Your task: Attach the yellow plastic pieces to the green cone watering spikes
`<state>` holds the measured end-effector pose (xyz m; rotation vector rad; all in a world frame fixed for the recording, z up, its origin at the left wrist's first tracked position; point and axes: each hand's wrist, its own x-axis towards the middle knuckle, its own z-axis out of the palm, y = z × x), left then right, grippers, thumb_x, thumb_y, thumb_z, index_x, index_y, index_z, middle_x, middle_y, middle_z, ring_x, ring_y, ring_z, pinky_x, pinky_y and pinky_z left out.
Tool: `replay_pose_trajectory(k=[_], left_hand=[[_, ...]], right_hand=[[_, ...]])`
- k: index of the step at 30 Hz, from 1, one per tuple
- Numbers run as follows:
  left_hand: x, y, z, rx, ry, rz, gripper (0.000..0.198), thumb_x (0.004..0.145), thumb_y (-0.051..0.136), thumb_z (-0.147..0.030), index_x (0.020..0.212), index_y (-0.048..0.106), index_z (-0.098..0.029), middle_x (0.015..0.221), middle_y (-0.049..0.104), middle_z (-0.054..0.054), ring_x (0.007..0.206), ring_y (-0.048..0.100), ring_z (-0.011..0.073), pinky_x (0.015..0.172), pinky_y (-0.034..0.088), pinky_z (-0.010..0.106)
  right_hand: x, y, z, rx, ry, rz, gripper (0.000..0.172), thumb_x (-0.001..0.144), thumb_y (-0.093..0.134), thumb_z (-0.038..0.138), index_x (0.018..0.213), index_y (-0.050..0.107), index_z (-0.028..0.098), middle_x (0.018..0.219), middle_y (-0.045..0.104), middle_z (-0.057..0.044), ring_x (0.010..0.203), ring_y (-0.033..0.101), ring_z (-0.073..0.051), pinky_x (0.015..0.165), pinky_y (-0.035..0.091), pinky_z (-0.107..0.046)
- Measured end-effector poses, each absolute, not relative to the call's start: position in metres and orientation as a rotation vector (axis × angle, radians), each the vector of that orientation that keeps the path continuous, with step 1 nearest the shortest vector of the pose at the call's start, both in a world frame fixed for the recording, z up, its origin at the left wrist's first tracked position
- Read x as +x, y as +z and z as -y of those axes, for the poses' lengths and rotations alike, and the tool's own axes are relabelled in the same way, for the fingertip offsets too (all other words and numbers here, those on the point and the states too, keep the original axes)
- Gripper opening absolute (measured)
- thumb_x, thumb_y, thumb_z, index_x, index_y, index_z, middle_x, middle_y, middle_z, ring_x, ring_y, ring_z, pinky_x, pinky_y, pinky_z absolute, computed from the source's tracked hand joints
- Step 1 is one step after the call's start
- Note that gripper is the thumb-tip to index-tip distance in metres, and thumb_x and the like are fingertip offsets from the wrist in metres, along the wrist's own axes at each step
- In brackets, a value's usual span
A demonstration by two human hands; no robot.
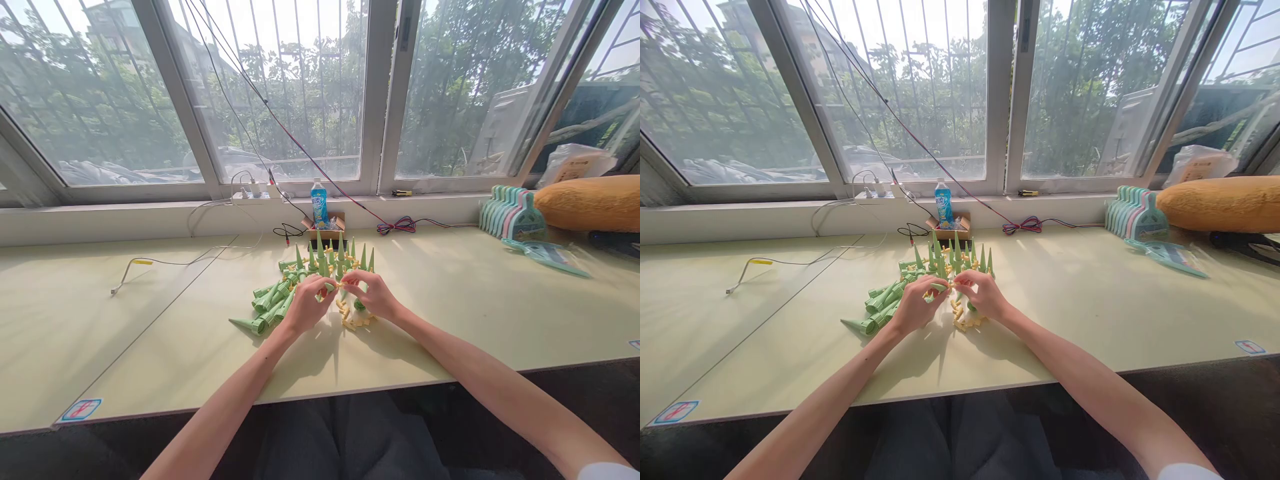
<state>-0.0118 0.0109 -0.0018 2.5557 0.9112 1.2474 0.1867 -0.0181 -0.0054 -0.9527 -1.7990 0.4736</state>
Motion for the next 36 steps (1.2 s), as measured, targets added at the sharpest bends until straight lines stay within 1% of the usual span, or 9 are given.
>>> replay_pose_trajectory(k=[4,8,13,15,20,24,28,30,36], left_hand=[[-0.0121,-0.0011,-0.0105,2.550,1.234,-0.918,0.008,0.087,0.062,-0.023,0.090,0.069,-0.021,0.078,0.067,0.001,0.067,0.059,0.0138,0.066,0.049,0.028],[-0.0116,-0.0007,-0.0102,2.548,1.219,-0.907,0.008,0.087,0.062,-0.023,0.090,0.069,-0.021,0.078,0.066,0.001,0.066,0.058,0.0137,0.066,0.049,0.028],[-0.0110,-0.0005,-0.0095,2.549,1.217,-0.900,0.008,0.088,0.062,-0.024,0.090,0.069,-0.021,0.079,0.067,0.002,0.068,0.059,0.0144,0.067,0.050,0.028],[-0.0110,-0.0002,-0.0094,2.551,1.232,-0.905,0.007,0.087,0.062,-0.023,0.089,0.069,-0.021,0.078,0.067,0.001,0.067,0.058,0.0140,0.066,0.049,0.028],[-0.0110,0.0013,-0.0091,2.570,1.253,-0.918,0.006,0.086,0.062,-0.020,0.088,0.068,-0.021,0.076,0.066,0.001,0.065,0.057,0.0138,0.065,0.048,0.028],[-0.0112,0.0008,-0.0089,2.580,1.243,-0.912,0.007,0.087,0.062,-0.021,0.088,0.068,-0.021,0.074,0.065,0.000,0.065,0.057,0.0138,0.065,0.048,0.028],[-0.0114,-0.0003,-0.0094,2.569,1.236,-0.899,0.007,0.087,0.062,-0.024,0.089,0.069,-0.021,0.076,0.066,0.001,0.066,0.058,0.0144,0.066,0.049,0.028],[-0.0113,-0.0002,-0.0094,2.566,1.239,-0.890,0.008,0.087,0.062,-0.025,0.089,0.069,-0.021,0.076,0.066,0.002,0.067,0.058,0.0147,0.066,0.049,0.029],[-0.0108,0.0020,-0.0081,2.573,1.242,-0.921,0.006,0.086,0.062,-0.020,0.088,0.068,-0.021,0.075,0.066,0.000,0.066,0.058,0.0143,0.067,0.048,0.029]], right_hand=[[0.1862,-0.0040,0.0187,-0.951,0.475,1.818,0.020,0.093,0.058,0.037,0.091,0.068,0.020,0.084,0.070,-0.004,0.078,0.064,-0.018,0.074,0.051,-0.032],[0.1867,-0.0032,0.0194,-0.984,0.441,1.857,0.028,0.095,0.054,0.041,0.085,0.067,0.019,0.077,0.068,-0.003,0.071,0.062,-0.017,0.068,0.048,-0.029],[0.1874,-0.0052,0.0183,-1.032,0.399,1.868,0.035,0.097,0.050,0.041,0.076,0.065,0.018,0.070,0.066,-0.003,0.065,0.059,-0.016,0.065,0.046,-0.028],[0.1872,-0.0049,0.0187,-1.027,0.408,1.862,0.032,0.097,0.050,0.041,0.079,0.065,0.018,0.072,0.067,-0.003,0.067,0.061,-0.016,0.066,0.047,-0.028],[0.1869,-0.0026,0.0208,-0.977,0.455,1.848,0.020,0.093,0.057,0.037,0.096,0.065,0.019,0.084,0.070,-0.004,0.077,0.065,-0.017,0.074,0.050,-0.030],[0.1869,-0.0022,0.0209,-0.984,0.432,1.872,0.021,0.094,0.055,0.037,0.091,0.066,0.019,0.081,0.069,-0.003,0.075,0.064,-0.017,0.072,0.049,-0.029],[0.1867,-0.0028,0.0204,-1.021,0.404,1.895,0.031,0.096,0.050,0.040,0.080,0.066,0.019,0.070,0.066,-0.002,0.066,0.061,-0.016,0.067,0.047,-0.029],[0.1865,-0.0029,0.0206,-1.033,0.401,1.889,0.033,0.097,0.049,0.040,0.078,0.066,0.019,0.069,0.067,-0.002,0.065,0.061,-0.016,0.068,0.047,-0.029],[0.1864,-0.0021,0.0221,-0.980,0.445,1.855,0.019,0.093,0.057,0.036,0.096,0.066,0.020,0.084,0.071,-0.004,0.079,0.066,-0.019,0.076,0.050,-0.031]])
